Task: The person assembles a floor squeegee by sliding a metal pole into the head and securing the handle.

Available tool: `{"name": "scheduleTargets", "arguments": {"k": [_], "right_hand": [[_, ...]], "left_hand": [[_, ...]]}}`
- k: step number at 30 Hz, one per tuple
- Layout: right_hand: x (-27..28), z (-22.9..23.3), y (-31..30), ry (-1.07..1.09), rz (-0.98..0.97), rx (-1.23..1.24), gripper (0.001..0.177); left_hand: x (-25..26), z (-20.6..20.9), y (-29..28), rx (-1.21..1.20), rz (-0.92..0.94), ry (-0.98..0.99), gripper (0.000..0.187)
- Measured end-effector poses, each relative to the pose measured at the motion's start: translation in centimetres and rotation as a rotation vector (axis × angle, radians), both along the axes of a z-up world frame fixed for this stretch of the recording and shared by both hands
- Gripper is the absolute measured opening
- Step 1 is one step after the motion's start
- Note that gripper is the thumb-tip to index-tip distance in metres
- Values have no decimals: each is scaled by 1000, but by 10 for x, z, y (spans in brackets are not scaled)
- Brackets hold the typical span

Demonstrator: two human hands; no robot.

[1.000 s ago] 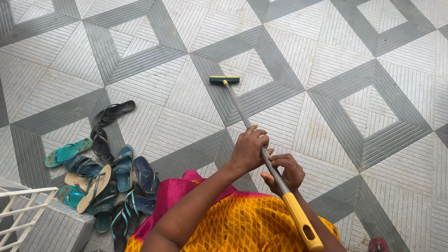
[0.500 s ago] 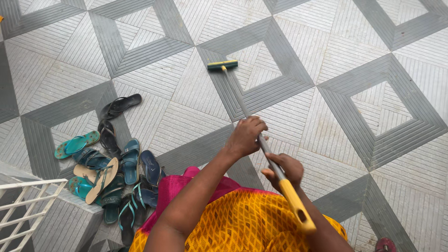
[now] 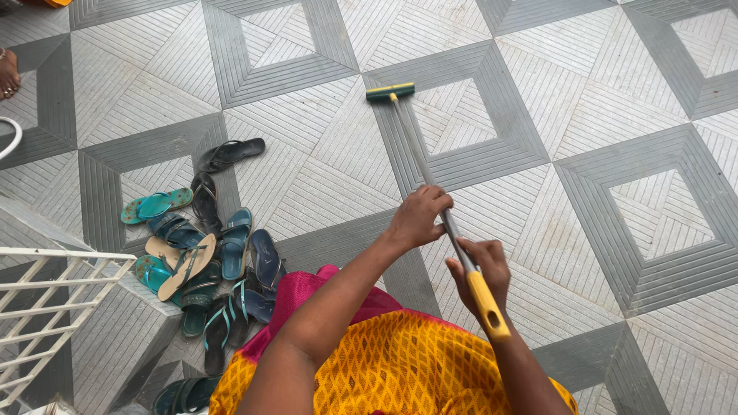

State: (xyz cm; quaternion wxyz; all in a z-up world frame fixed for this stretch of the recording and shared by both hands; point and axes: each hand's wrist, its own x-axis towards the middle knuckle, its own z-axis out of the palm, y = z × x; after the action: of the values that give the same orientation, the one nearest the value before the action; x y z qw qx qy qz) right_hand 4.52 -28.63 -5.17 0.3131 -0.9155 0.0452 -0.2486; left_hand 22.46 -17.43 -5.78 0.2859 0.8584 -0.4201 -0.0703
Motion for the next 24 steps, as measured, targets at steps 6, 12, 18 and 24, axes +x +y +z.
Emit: {"name": "scheduleTargets", "arguments": {"k": [6, 12, 18, 24], "right_hand": [[-9, -2, -8, -421, -43, 191, 68], [22, 19, 20, -97, 34, 20, 71], [4, 18, 16, -195, 131, 167, 58], [4, 20, 5, -496, 91, 227, 59]], "left_hand": [[-8, 11, 1, -165, -204, 240, 36], [28, -47, 13, 18, 323, 9, 55], [18, 18, 13, 125, 174, -22, 60], [16, -9, 7, -1, 95, 59, 39]]}}
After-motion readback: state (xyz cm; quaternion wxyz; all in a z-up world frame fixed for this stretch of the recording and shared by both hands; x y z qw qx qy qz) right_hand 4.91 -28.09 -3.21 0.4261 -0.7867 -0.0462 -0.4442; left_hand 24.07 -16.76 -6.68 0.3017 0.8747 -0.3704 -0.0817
